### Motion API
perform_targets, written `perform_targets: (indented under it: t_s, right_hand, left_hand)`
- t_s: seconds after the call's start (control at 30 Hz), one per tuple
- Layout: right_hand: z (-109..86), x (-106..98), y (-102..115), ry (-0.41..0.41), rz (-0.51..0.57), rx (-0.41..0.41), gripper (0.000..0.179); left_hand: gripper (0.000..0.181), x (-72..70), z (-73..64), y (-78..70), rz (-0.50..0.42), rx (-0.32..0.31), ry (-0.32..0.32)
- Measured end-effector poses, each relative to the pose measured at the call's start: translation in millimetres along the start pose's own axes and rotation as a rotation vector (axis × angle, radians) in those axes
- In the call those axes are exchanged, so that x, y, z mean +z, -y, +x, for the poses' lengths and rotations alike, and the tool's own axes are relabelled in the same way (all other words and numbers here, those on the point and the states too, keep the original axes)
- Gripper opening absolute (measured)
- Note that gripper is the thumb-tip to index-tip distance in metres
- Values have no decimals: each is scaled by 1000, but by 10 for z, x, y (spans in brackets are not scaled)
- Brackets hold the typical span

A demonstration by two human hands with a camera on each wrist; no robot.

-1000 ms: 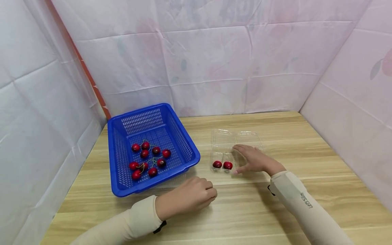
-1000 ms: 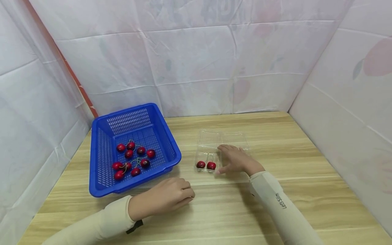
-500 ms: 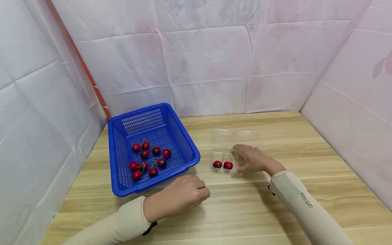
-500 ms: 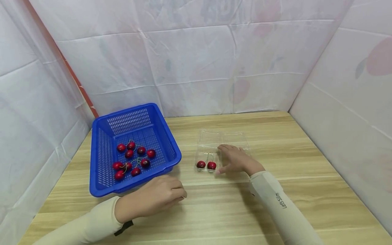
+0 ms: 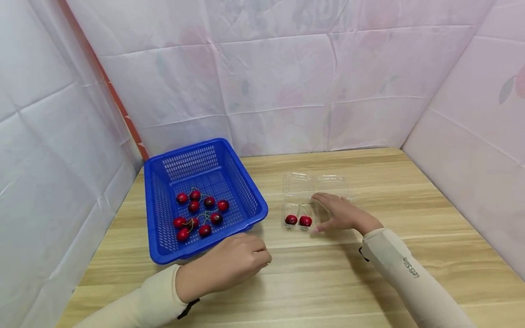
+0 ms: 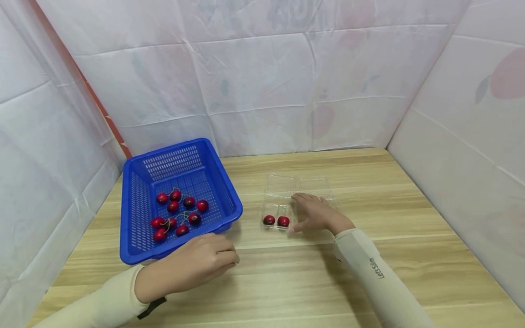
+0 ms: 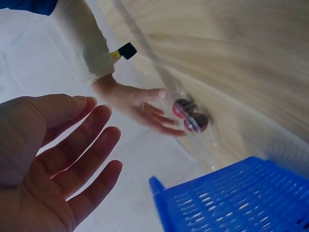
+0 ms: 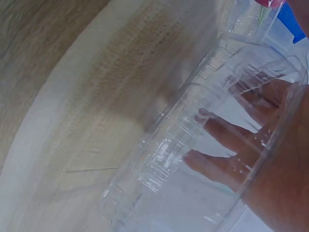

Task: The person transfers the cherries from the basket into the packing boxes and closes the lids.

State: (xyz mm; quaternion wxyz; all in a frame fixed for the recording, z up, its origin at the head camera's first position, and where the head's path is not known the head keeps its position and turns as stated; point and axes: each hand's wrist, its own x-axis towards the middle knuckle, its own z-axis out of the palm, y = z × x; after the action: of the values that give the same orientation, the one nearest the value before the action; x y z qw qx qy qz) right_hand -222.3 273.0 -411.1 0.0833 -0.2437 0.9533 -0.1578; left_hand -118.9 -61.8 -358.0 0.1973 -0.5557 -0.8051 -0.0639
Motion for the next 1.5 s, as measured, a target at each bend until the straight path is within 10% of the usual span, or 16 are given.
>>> perform_targets:
  t_s: [0.27, 0.97, 1.5]
  right_hand:
    - [15, -18, 2, 1, 12, -3, 94]
    - [6, -8, 11, 10, 13, 3, 95]
    - [14, -16, 24, 25, 22, 5, 95]
  left_hand:
    - [4, -114, -30, 66, -12, -6, -96]
    - [10, -310, -118, 348, -145, -130, -79]
    - [15, -455, -165, 644, -79, -208, -92]
